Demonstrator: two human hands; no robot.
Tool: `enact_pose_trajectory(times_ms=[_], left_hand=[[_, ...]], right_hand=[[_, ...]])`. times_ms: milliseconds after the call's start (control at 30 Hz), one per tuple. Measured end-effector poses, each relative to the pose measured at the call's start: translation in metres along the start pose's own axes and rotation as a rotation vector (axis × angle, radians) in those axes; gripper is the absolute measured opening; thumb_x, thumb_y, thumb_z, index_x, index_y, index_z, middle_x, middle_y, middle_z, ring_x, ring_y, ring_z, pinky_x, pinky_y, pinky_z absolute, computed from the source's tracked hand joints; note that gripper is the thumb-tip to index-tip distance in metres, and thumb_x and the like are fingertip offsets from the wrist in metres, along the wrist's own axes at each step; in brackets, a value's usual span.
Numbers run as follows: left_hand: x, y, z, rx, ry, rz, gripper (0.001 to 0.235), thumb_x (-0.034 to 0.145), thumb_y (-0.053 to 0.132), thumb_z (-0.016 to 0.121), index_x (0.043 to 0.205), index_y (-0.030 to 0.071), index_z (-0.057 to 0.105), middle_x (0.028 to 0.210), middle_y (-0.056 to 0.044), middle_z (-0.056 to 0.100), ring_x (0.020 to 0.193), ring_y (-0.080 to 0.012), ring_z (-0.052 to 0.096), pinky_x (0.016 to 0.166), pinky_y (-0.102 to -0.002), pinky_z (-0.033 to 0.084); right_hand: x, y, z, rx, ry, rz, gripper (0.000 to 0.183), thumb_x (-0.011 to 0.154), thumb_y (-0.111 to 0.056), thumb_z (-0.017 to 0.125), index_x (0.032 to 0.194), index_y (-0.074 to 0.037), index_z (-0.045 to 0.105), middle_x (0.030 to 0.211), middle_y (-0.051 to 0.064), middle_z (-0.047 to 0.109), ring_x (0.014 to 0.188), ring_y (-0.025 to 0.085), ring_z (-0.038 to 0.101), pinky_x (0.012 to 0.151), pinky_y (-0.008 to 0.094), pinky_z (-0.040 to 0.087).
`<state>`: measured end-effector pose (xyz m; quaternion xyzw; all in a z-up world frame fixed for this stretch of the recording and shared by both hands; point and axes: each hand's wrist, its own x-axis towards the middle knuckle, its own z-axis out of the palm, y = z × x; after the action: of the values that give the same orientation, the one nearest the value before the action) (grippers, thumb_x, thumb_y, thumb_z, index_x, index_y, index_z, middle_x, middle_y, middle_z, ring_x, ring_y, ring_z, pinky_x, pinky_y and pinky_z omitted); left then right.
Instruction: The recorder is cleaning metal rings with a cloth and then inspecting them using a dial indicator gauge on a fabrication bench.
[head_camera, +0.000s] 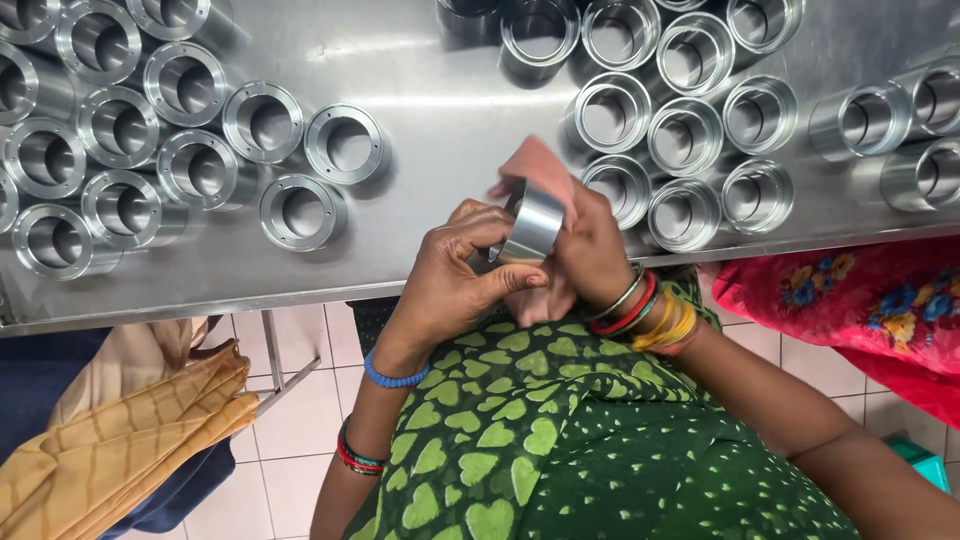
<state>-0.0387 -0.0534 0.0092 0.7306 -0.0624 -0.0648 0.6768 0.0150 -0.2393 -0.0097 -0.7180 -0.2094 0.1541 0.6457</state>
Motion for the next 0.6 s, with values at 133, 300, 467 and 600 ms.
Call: enact_pose_trajectory(times_ms=[133, 300, 467, 600], left_hand=[[0.0, 0.003, -0.011, 0.092, 0.02, 0.081, 0.031, 0.081, 0.027, 0.086, 0.101, 0.006, 0.077, 0.104, -0.003, 0.072, 0.102, -0.0143, 0.056, 0.091, -0.03, 0.048], [-0.004, -0.013, -0.016, -0.15, 0.049, -0.165, 0.049, 0.091, 0.011, 0.072, 0.136, 0.007, 0.054, 0.122, -0.009, 0.065, 0.107, -0.0186, 0.063, 0.093, -0.029, 0.053], [0.009, -0.005, -0.008, -0.218, 0.205, 0.003, 0.078, 0.088, -0.012, 0.053, 0.159, 0.009, 0.026, 0.143, -0.017, 0.048, 0.129, -0.0256, 0.054, 0.109, -0.039, 0.05], [0.017, -0.038, -0.001, 0.07, 0.441, -0.1, 0.068, 0.087, -0.015, 0.052, 0.148, 0.008, 0.033, 0.117, -0.022, 0.067, 0.106, -0.0335, 0.071, 0.104, -0.044, 0.055]], right_hand=[[0.001, 0.015, -0.009, 0.619, -0.085, 0.495, 0.041, 0.097, -0.003, 0.059, 0.137, 0.005, 0.059, 0.13, 0.014, 0.067, 0.118, 0.018, 0.066, 0.106, 0.034, 0.053], [-0.001, -0.011, -0.015, -0.208, -0.009, -0.133, 0.054, 0.095, -0.003, 0.065, 0.148, 0.002, 0.054, 0.153, 0.018, 0.052, 0.148, 0.026, 0.05, 0.125, 0.037, 0.042], [-0.001, -0.012, -0.01, -0.138, -0.049, -0.153, 0.061, 0.094, -0.004, 0.076, 0.15, 0.0, 0.051, 0.153, 0.017, 0.053, 0.148, 0.025, 0.049, 0.127, 0.037, 0.038], [-0.004, -0.019, 0.001, 0.141, 0.031, 0.517, 0.081, 0.091, -0.005, 0.077, 0.164, -0.013, 0.042, 0.118, 0.025, 0.07, 0.089, 0.032, 0.071, 0.058, 0.041, 0.058]])
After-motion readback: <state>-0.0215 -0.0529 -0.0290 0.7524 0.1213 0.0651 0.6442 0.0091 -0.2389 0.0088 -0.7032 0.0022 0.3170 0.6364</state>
